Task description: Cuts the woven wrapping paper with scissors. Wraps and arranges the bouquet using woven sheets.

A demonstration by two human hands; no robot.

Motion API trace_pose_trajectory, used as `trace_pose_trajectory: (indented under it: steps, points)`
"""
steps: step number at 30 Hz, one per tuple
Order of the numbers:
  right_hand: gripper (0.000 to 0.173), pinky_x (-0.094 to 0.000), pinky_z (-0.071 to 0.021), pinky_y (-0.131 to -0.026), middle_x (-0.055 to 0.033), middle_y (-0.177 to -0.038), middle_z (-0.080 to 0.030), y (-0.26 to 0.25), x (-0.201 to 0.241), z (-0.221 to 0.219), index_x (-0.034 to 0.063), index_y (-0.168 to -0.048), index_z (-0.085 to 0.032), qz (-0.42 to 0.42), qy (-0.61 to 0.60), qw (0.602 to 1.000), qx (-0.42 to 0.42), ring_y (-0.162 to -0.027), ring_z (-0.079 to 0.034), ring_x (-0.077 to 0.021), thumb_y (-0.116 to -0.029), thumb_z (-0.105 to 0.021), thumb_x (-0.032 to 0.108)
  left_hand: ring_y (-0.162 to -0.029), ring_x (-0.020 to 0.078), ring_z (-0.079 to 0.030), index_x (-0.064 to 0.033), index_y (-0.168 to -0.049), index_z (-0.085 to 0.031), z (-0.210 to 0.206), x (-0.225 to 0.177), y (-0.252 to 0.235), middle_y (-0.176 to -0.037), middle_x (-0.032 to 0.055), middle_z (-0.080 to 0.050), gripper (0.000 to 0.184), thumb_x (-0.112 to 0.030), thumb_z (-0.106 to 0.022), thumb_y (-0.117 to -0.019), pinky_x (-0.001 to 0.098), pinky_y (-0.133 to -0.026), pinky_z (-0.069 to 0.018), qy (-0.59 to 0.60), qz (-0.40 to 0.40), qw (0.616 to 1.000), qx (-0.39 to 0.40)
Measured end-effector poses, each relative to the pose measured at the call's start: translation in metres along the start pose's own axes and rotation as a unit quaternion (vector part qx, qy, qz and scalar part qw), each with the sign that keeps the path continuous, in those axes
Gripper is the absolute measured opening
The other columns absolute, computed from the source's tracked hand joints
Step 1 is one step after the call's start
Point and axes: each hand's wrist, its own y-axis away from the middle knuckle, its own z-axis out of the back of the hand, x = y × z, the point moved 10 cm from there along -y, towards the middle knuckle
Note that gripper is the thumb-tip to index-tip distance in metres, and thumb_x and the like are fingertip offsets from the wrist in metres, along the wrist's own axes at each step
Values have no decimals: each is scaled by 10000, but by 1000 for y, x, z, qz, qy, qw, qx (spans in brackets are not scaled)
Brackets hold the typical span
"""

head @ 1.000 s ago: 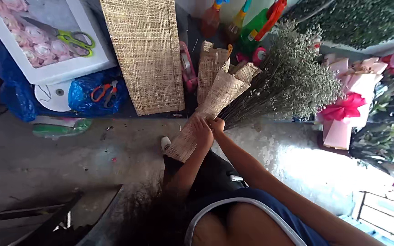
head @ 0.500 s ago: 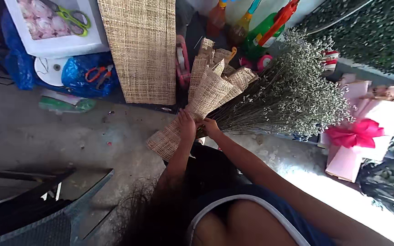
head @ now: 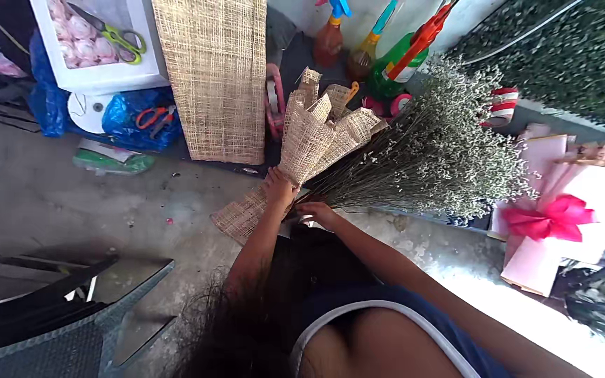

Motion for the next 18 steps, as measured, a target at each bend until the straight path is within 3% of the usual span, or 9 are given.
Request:
trace_pose_trajectory:
  steps: [4, 12, 18]
  points:
    - [363, -362, -512, -931, -189, -1376, -597, 18, 1, 0, -32, -1381, -554, -46, 45, 998, 26, -1115, -638, -205, -1103, -393, 137, -1533, 511, -104, 131, -1573, -84, -2, -2, -9, -1639, 375, -59, 1043, -377, -730, -931, 649, -1197, -155, -7, 15, 1000, 27]
    - [349, -356, -529, -900, -180, -1371, -594, 36, 4, 23, -26, -1366, -565, -6, 73, 996, 51, -1104, -642, -202, -1064, -435, 90, -1536, 456, -157, 84, -1594, -44, -10, 11, -33, -1650, 337, -93, 1248, -512, -818, -817, 621, -1204, -177, 2, -1, 998, 66]
    - [329, -361, -533, -904, -171, -1342, -610, 41, -3, 25, -22, -1354, -564, -29, 76, 996, 35, -1098, -645, -197, -1081, -426, 98, -1478, 455, -298, 64, -1565, -239, -2, 10, -29, -1584, 317, -307, 1178, -536, -837, -746, 630, -1186, -206, 29, 22, 999, -14]
